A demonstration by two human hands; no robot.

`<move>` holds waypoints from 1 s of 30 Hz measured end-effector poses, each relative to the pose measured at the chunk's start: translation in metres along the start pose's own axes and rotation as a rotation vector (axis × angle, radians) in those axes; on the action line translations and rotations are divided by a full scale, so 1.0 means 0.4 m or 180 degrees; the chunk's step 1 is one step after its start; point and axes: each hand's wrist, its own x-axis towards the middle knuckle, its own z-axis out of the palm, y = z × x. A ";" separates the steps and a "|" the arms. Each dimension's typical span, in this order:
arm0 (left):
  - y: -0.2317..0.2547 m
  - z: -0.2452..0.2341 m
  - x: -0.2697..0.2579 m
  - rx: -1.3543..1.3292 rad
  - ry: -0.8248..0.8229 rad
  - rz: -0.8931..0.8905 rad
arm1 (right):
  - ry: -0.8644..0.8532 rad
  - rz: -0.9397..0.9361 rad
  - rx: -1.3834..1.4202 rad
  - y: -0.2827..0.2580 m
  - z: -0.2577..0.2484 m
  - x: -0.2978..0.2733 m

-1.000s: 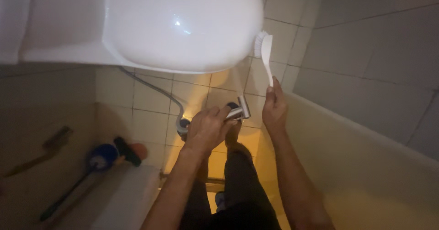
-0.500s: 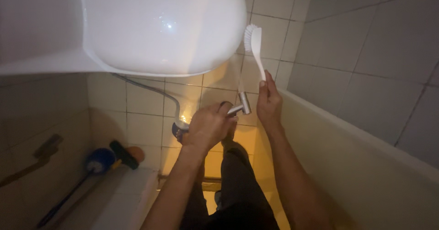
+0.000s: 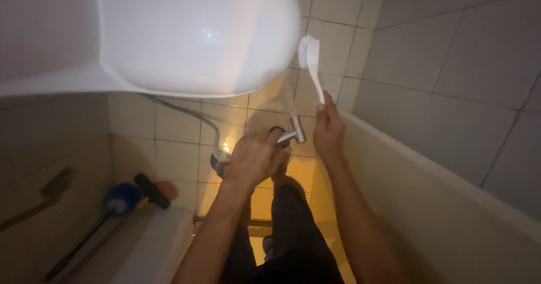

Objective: The person scrubs the toilet seat and rim with a handheld brush while spraying water from a bidet sprayer. After finishing the seat, the person uses a floor squeegee to push water across the tiled floor toward the drain.

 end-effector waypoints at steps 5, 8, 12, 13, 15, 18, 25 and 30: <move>-0.006 0.000 -0.006 -0.0023 0.0260 0.0202 | -0.0102 -0.0005 -0.0177 0.006 0.018 0.030; -0.012 -0.002 -0.002 -0.0013 0.0125 0.0130 | -0.0308 0.0199 -0.0389 0.006 0.033 0.091; -0.023 -0.003 -0.003 -0.0004 0.0277 0.0085 | 0.0017 -0.1478 -0.0638 -0.019 0.067 0.191; -0.032 -0.002 0.000 0.0037 0.0183 -0.0019 | -0.0137 -0.0951 -0.0700 -0.030 0.078 0.225; -0.046 0.004 -0.012 0.0062 -0.0084 -0.0242 | -0.0510 0.0179 -0.0840 -0.045 0.086 0.264; -0.044 -0.002 -0.022 0.0021 0.0361 -0.0054 | -0.0512 -0.0119 -0.0829 -0.056 0.080 0.273; -0.057 -0.018 -0.042 -0.0146 0.0111 -0.0235 | -0.0537 0.0298 -0.0611 0.068 0.140 0.073; -0.066 -0.042 -0.058 -0.0214 0.0450 0.0042 | -0.0229 -0.0554 0.0158 0.083 0.186 -0.092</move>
